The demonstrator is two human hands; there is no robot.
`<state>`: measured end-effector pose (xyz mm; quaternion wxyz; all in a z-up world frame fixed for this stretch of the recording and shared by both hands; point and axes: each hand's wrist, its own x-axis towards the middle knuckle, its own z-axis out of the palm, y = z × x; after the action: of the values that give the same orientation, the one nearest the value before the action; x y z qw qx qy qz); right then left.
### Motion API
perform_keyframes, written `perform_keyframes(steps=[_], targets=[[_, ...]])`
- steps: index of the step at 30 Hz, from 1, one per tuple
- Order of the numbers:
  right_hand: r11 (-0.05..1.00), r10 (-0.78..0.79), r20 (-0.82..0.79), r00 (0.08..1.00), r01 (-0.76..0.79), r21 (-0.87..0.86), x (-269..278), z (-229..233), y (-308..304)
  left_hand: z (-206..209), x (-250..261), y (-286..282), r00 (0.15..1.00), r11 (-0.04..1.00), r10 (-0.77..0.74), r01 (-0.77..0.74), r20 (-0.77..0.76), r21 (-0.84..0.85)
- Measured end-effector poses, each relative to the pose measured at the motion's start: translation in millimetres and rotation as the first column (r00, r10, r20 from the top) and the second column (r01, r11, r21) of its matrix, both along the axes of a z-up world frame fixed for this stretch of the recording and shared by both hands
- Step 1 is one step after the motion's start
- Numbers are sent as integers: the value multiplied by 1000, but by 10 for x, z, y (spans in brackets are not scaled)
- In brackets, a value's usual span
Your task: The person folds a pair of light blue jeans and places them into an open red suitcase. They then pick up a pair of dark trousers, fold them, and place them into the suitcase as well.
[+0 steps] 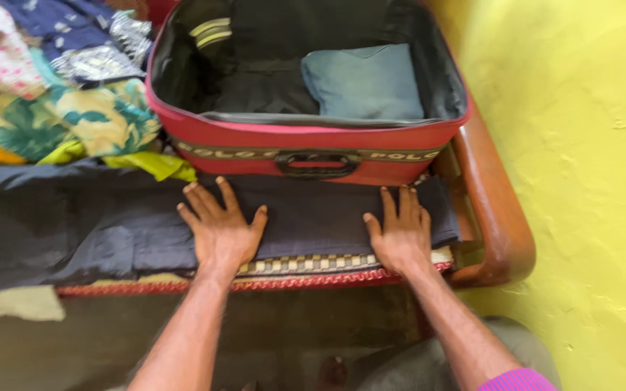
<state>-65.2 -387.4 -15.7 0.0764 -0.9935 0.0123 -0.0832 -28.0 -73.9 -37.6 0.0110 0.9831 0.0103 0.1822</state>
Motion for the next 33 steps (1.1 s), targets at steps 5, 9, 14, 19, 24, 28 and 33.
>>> perform_keyframes(steps=[5, 9, 14, 19, 24, 28, 33], targets=[[999, 36, 26, 999, -35, -33, 57, -66, -15, 0, -32, -10, 1000, 999, -6, 5, 13, 51], [999, 35, 58, 998, -33, -41, 7, -45, 35, 69, -4, -25, 1000, 1000, 3, -4, 14, 29], [998, 58, 145, 988, -55, -24, 16, -53, 64, 7, 45, -321, 996, 992, 92, -90, -23, 84], [997, 67, 100, 993, -63, -37, 25, -111, 27, -97, 222, -855, 913, 955, -52, 164, -405, 247], [998, 61, 80, 995, -60, -16, 72, -74, 31, 10, 9, -681, 955, 956, -291, 292, -64, 22], [996, 79, 78, 994, -76, -35, 71, -92, 12, 130, -37, -672, 966, 946, -252, 259, 59, -198], [996, 89, 78, 993, -87, -23, 78, -103, 11, 112, -54, -644, 965, 937, -261, 261, 31, -231]])
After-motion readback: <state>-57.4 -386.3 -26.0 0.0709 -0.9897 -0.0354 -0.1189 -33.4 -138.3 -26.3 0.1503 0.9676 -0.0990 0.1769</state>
